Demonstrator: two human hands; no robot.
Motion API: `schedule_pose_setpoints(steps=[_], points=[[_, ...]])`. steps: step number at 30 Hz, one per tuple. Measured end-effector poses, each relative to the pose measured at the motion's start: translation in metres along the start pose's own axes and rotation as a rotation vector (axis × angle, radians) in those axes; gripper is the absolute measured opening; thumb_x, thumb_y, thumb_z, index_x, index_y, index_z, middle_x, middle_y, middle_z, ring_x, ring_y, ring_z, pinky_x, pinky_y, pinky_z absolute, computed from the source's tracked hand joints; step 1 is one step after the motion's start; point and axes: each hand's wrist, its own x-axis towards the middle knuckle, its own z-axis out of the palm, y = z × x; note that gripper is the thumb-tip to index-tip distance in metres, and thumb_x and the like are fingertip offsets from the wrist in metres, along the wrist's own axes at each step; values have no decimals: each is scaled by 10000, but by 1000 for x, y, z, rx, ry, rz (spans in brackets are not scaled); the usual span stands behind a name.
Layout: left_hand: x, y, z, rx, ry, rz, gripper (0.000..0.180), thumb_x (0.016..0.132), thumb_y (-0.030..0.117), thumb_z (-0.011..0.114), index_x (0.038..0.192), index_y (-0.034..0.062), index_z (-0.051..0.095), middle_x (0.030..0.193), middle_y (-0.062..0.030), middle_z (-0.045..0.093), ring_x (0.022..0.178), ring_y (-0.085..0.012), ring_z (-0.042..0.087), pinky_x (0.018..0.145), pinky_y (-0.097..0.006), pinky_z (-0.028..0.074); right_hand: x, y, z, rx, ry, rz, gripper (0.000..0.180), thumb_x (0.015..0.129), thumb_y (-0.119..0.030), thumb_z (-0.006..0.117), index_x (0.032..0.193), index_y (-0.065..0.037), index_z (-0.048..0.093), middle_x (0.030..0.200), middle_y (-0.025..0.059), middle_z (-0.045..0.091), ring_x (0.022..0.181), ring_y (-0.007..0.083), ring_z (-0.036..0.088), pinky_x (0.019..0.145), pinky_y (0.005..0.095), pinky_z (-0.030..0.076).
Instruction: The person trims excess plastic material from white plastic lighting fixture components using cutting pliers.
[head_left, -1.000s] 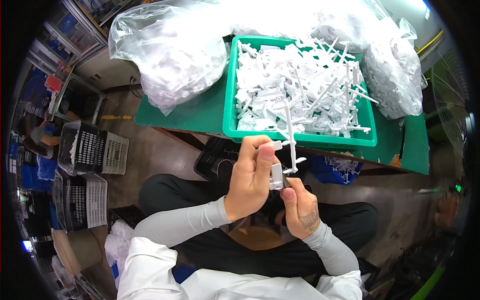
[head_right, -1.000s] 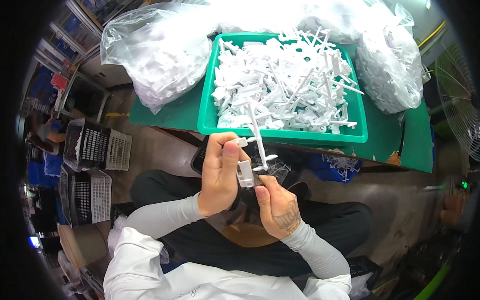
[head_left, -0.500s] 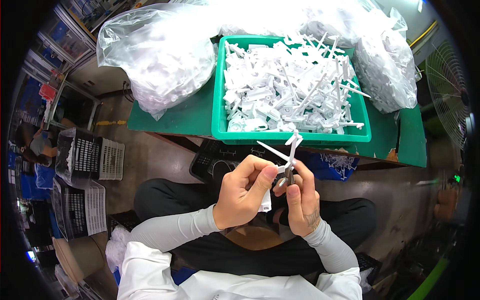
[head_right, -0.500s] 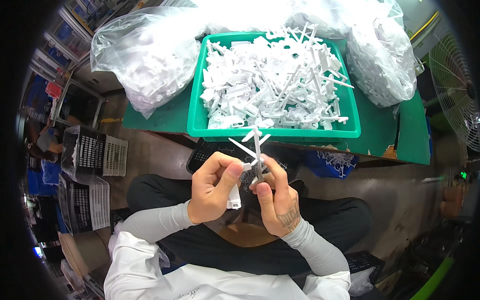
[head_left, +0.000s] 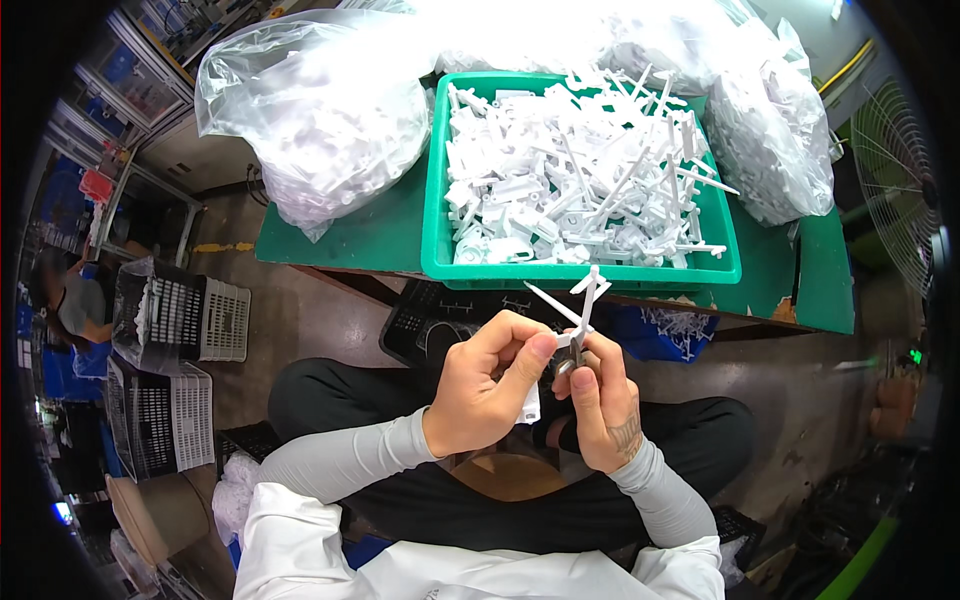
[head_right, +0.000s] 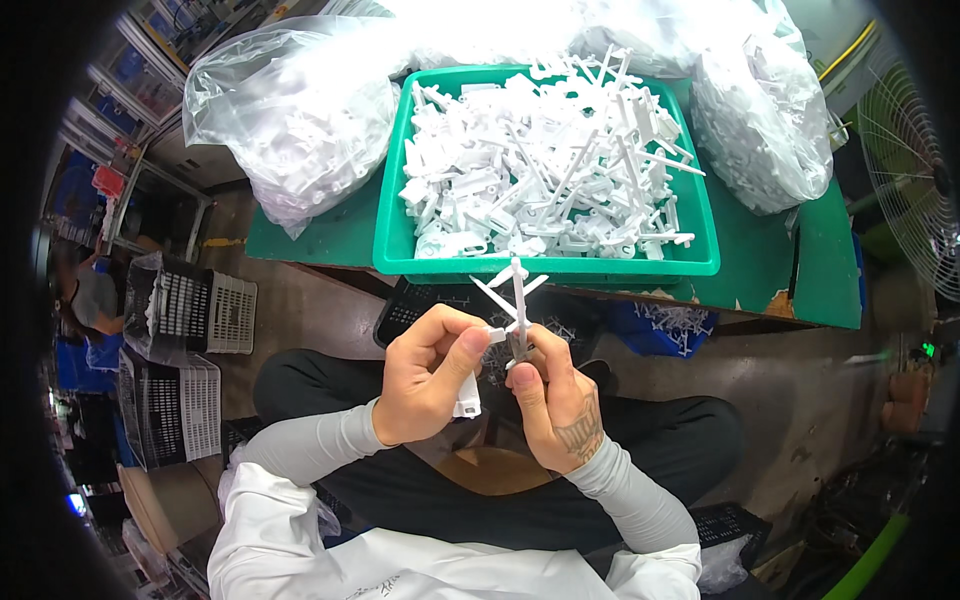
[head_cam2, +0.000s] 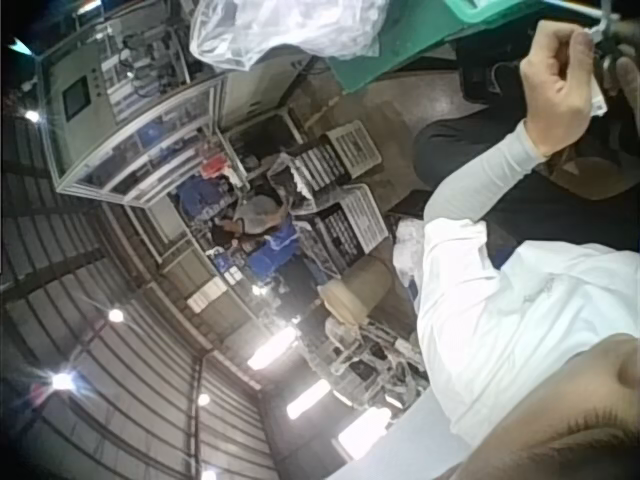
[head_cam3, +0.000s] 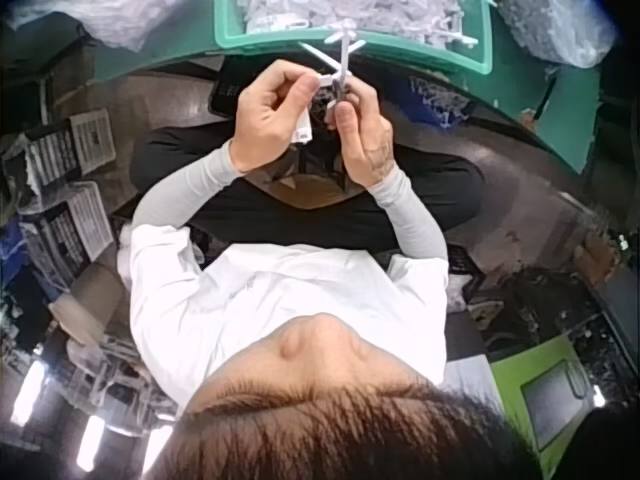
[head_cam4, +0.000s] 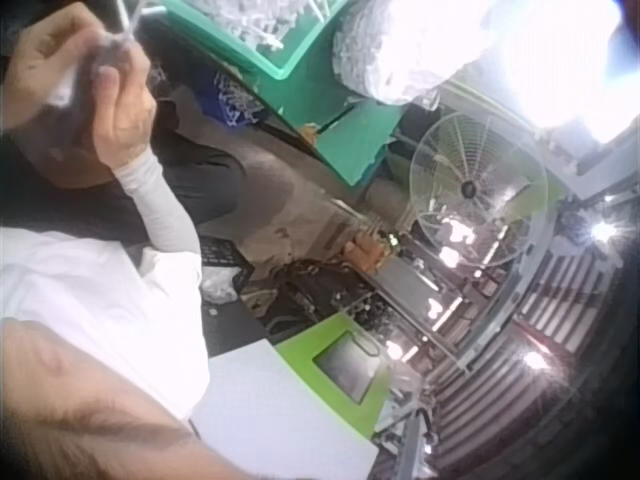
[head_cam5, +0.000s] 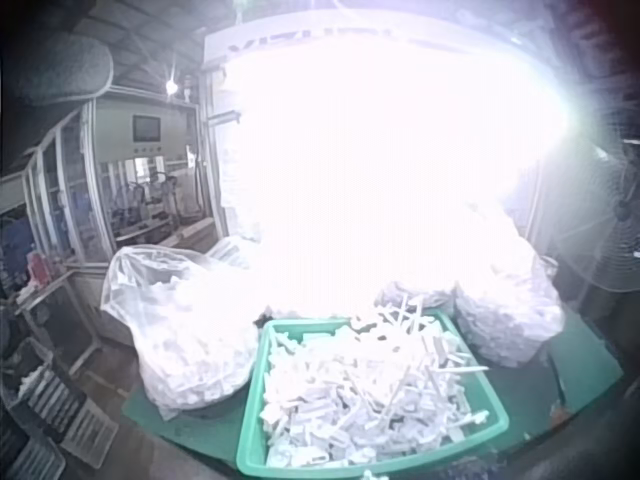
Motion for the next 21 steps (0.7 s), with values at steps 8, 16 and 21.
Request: schedule_pose_setpoints(steps=[8, 16, 21], points=[[4, 4, 1, 21, -11, 4, 140, 1026, 167, 578, 1021, 27, 571, 768, 41, 563, 663, 8, 469, 581, -175, 363, 1, -3, -1, -12, 16, 2, 359, 1059, -242, 449, 1323, 0, 425, 752, 121, 641, 638, 248, 656, 606, 335, 500], [2, 12, -4, 130, 3, 38, 135, 1015, 146, 594, 1006, 12, 593, 790, 28, 605, 662, 6, 493, 571, -179, 368, -2, -10, 2, -45, 22, 4, 323, 1056, -228, 447, 1291, -7, 442, 719, 133, 620, 594, 293, 648, 563, 361, 486], [66, 68, -70, 706, 462, 964, 126, 1020, 119, 552, 943, 27, 591, 745, -5, 605, 550, -53, 451, 509, -244, 362, 1, -7, -12, -259, -322, -34, 270, 1012, -251, 533, 1202, -59, 523, 785, 160, 674, 692, 363, 677, 594, 431, 521]])
